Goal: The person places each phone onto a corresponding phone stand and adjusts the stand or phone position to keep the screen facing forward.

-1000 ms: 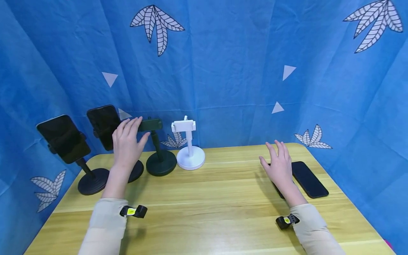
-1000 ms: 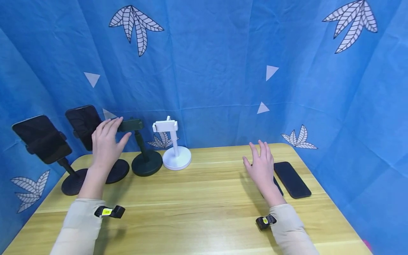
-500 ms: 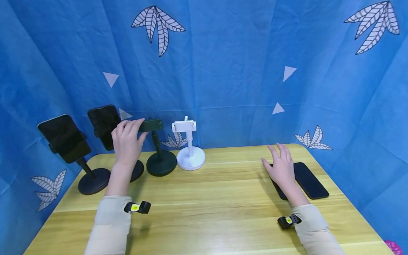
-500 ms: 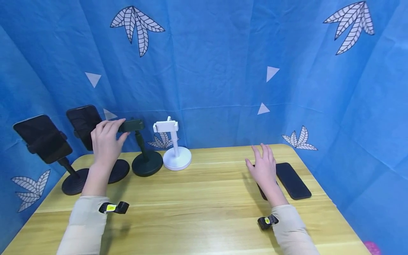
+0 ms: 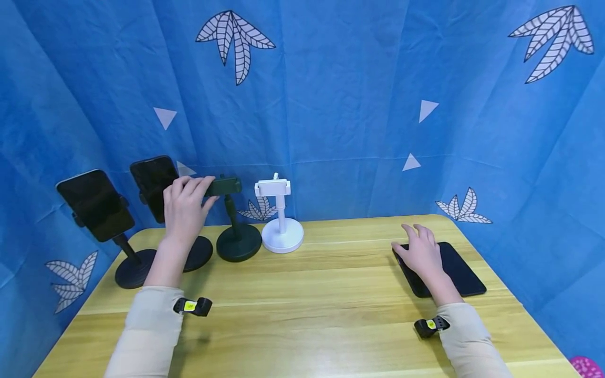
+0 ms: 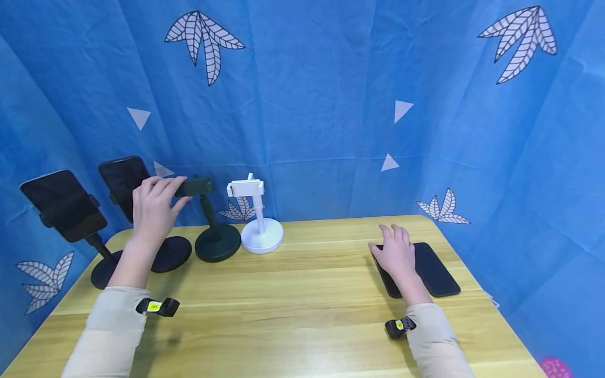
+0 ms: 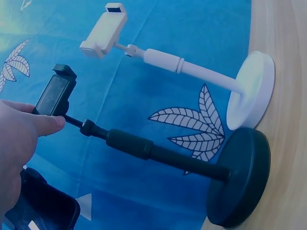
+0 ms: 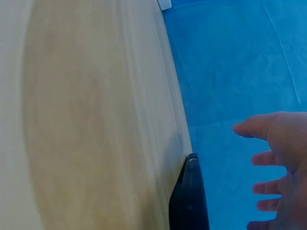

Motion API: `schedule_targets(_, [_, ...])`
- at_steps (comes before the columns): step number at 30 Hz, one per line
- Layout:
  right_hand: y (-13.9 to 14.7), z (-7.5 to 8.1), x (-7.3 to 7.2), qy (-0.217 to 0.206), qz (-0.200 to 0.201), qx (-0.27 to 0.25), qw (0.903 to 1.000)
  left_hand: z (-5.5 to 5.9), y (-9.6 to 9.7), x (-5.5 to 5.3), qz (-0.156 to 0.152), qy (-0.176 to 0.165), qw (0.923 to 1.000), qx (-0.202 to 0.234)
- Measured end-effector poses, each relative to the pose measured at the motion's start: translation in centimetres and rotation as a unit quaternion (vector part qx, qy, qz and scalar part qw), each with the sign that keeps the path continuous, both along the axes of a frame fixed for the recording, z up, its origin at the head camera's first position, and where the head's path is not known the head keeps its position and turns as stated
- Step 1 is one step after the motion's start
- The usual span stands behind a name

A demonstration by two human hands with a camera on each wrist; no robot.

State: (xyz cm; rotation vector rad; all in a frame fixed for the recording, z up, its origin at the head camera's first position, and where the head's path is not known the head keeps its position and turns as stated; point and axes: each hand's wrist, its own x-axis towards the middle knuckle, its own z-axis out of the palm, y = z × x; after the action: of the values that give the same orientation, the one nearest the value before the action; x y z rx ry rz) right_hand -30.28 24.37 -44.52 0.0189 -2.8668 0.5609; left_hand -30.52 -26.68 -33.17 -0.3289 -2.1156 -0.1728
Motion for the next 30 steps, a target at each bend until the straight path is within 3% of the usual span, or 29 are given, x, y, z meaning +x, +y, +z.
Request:
schedule_targets(20, [1.4, -0.8, -0.7, -0.125, 0.016, 0.030, 0.9916, -0.2, -0.1, 0.0, -0.006, -0.004, 1.0000, 0.003])
schedule_targets(30, [1.5, -0.4, -1.2, -0.155, 0.028, 0.044, 0.9865, 0.2, 0.0, -0.1, -0.005, -0.007, 1.0000, -0.004])
